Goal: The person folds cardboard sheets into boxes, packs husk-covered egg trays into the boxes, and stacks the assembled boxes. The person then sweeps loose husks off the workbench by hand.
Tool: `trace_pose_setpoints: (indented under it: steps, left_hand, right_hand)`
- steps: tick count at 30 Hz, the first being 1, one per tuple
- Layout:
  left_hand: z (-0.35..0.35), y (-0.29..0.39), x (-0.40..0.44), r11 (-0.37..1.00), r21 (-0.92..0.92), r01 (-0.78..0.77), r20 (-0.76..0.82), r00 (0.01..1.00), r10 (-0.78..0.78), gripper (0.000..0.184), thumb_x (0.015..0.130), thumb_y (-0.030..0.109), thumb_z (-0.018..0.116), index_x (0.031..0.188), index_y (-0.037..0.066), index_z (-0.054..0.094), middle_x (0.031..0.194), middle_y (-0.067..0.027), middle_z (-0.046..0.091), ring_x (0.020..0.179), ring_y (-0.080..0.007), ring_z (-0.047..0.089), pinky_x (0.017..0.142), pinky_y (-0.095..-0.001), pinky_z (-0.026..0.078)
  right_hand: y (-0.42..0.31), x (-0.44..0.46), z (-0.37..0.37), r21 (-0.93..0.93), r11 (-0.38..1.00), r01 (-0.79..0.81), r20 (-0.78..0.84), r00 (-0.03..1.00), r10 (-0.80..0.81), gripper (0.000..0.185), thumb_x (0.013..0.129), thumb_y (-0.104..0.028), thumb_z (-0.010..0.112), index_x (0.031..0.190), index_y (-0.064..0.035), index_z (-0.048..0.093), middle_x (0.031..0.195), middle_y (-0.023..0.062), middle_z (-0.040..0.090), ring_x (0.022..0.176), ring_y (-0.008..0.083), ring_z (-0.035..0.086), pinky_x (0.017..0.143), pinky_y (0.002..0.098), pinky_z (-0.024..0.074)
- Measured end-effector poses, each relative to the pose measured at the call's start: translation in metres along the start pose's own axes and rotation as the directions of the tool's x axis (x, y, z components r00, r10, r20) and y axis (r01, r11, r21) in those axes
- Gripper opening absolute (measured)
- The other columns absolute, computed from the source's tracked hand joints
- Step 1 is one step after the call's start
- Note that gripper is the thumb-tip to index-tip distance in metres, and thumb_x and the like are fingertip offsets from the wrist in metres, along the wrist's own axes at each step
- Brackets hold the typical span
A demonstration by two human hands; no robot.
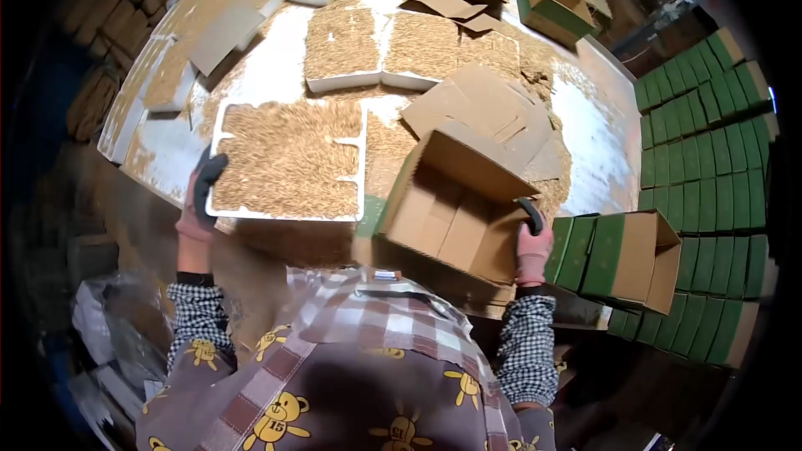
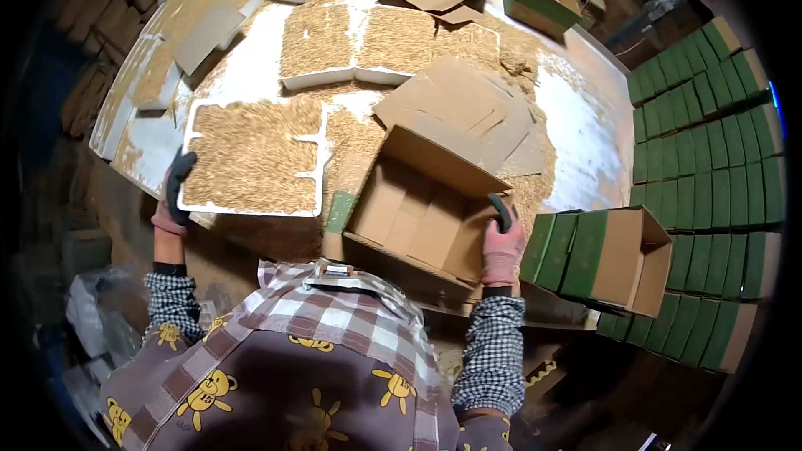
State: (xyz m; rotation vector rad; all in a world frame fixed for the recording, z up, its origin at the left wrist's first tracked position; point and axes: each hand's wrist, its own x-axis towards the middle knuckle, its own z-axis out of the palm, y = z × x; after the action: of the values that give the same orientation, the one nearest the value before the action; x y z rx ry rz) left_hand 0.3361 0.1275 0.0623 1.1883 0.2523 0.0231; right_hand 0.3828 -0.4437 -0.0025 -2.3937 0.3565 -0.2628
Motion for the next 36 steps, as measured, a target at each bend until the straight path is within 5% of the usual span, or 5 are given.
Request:
trace_pose_setpoints:
  steps: [10,16,25,30,36]
  left_hand:
    - [0.190,-0.049,0.028,0.733,0.357,-0.579,0.665,0.709,0.236,0.038,0.097,0.017,0.046,0.129,-0.004,0.049,0.130,-0.0160,0.052,0.121,-0.0235,0.050,0.104,-0.0330,0.039]
    - [0.239,-0.044,0.016,0.876,0.460,0.147,0.275,0.914,-0.298,0.063,0.089,0.029,0.064,0.138,0.001,0.037,0.127,-0.0154,0.052,0.107,-0.0247,0.057,0.093,-0.0341,0.047]
    - [0.279,-0.069,0.067,-0.415,0.747,-0.519,0.223,0.784,-0.579,0.030,0.079,0.027,0.066,0.089,-0.002,0.069,0.084,-0.0161,0.070,0.080,-0.0262,0.069,0.074,-0.0356,0.053]
    - [0.259,-0.047,0.156,0.869,0.492,0.058,0.126,0.983,-0.136,0.039,0.082,0.031,0.066,0.105,-0.001,0.065,0.093,-0.0136,0.069,0.079,-0.0209,0.064,0.077,-0.0309,0.051]
    - [0.255,-0.181,0.259,0.204,0.920,-0.334,0.382,0.879,-0.285,0.068,0.069,0.039,0.077,0.128,0.016,0.055,0.112,-0.0149,0.064,0.105,-0.0287,0.060,0.092,-0.0369,0.046]
  right_hand:
    - [-0.018,-0.014,-0.013,0.628,0.749,-0.211,0.308,0.951,0.009,0.043,0.090,-0.016,0.052,0.132,-0.0083,0.049,0.124,0.0156,0.054,0.111,0.0292,0.055,0.093,0.0386,0.0476]
    - [0.056,-0.012,0.008,0.103,0.972,-0.213,0.310,0.935,0.173,0.058,0.080,-0.025,0.073,0.125,0.0031,0.050,0.108,0.0158,0.064,0.096,0.0253,0.063,0.083,0.0323,0.0505]
    - [0.000,-0.004,-0.007,0.379,0.925,0.025,0.252,0.959,-0.129,0.069,0.078,-0.005,0.057,0.142,-0.0023,0.032,0.133,0.0225,0.048,0.120,0.0353,0.049,0.103,0.0398,0.0382]
    - [-0.030,-0.023,-0.008,0.442,0.877,-0.190,0.261,0.962,0.077,0.066,0.080,-0.002,0.056,0.141,0.0013,0.032,0.139,0.0195,0.043,0.128,0.0323,0.042,0.108,0.0367,0.0317]
    - [-0.037,-0.021,-0.005,0.444,0.830,-0.339,0.240,0.937,0.255,0.062,0.081,0.000,0.052,0.140,0.0040,0.033,0.139,0.0183,0.043,0.129,0.0283,0.041,0.109,0.0342,0.0289]
